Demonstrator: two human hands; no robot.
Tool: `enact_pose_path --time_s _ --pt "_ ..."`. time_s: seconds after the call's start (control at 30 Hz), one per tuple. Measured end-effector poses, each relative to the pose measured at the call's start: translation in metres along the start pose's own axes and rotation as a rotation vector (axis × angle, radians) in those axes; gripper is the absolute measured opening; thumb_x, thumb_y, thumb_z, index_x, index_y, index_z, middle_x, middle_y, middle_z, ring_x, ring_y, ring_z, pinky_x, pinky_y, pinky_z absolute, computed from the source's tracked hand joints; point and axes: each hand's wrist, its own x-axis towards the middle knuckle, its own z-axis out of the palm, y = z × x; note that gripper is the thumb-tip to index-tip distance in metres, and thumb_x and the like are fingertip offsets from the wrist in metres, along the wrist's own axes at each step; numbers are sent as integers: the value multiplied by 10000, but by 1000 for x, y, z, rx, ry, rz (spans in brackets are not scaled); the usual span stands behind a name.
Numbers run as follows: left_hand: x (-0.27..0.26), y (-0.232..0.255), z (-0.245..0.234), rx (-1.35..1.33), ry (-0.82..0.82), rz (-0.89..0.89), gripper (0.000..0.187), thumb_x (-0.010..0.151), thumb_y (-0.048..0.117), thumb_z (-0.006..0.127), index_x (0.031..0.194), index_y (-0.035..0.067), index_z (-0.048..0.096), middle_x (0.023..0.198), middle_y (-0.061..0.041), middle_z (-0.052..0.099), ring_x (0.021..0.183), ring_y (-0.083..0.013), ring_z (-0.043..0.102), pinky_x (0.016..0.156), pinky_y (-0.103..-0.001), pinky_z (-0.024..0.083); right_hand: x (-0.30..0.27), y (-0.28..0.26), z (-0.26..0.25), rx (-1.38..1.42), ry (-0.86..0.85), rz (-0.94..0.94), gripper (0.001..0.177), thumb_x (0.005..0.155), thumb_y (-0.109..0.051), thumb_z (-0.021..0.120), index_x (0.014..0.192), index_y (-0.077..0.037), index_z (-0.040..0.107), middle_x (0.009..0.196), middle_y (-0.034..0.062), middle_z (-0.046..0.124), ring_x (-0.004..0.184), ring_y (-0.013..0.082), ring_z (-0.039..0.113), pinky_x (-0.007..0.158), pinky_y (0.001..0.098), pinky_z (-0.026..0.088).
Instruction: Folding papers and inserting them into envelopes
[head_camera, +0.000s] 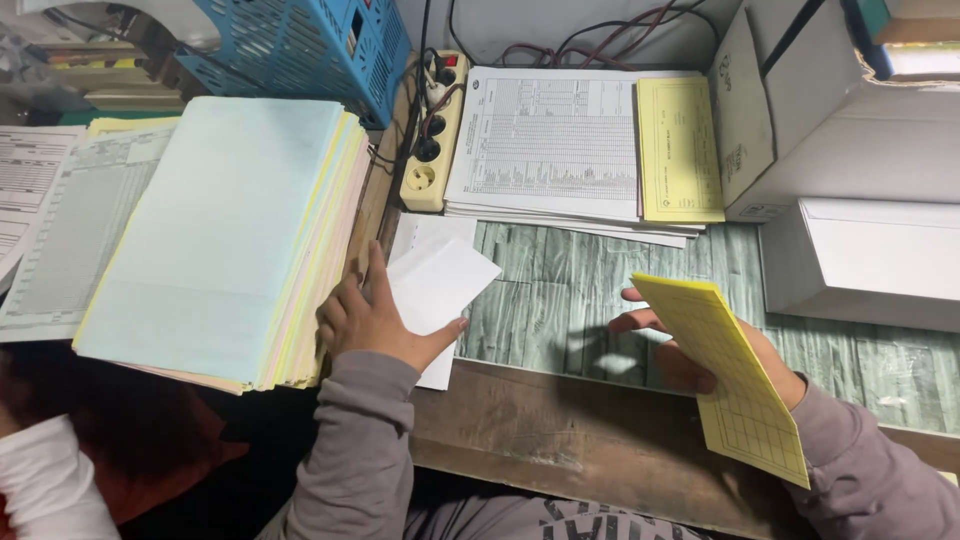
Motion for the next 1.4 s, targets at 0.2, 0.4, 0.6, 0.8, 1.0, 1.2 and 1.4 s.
enact_pose_path --time_s 0.2,0.4,0.6,0.8,1.0,1.2,1.4 --pt "-3 -2 5 75 7 71 1238 446 761 710 1429 303 114 1260 -109 336 1082 -324 374 895 -467 340 -2 2 -3 -31 -33 -17 586 854 -313 467 1349 -28 334 1202 201 545 367 65 373 310 169 259" --pt "2 0 1 58 54 79 1091 530 764 642 1384 237 216 1179 -162 413 1007 -361 440 775 -508 439 -2 1 -3 5 -10 16 544 867 -258 427 1359 -46 336 1189 211 543 380 64 344 337 160 281" --pt "0 12 -6 159 -78 -1 1065 575 792 547 1418 307 114 1256 -141 329 970 -359 472 609 -477 517 -2 5 -7 61 -65 39 563 887 -381 424 1312 -14 389 1125 254 538 390 76 366 349 161 316" --pt "3 14 -23 119 -358 50 1033 623 592 608 1424 352 3 1383 -107 195 1188 -370 280 865 -490 426 2 5 -1 -24 233 108 203 708 -41 571 904 3 546 536 97 456 316 148 347 285 238 257" --pt "3 -3 -20 19 -392 132 1048 610 579 663 1417 323 45 1372 -54 191 1180 -363 248 914 -503 403 5 -2 7 -156 483 -154 330 799 31 493 1033 -168 370 1037 84 523 761 243 581 569 352 523" --pt "-5 -27 8 -112 -121 237 770 597 567 710 1201 226 377 1218 -40 354 1054 -344 388 705 -504 485 29 -43 24 -1140 651 -673 174 880 102 427 1035 63 497 1034 193 518 925 298 583 838 358 514" --pt "-11 -26 14 -58 -114 207 700 635 601 675 1159 197 448 1287 -41 358 1128 -315 370 783 -506 479 94 -76 -29 -1712 727 -781 438 723 173 417 1133 108 557 1144 307 418 1034 467 467 864 523 450"
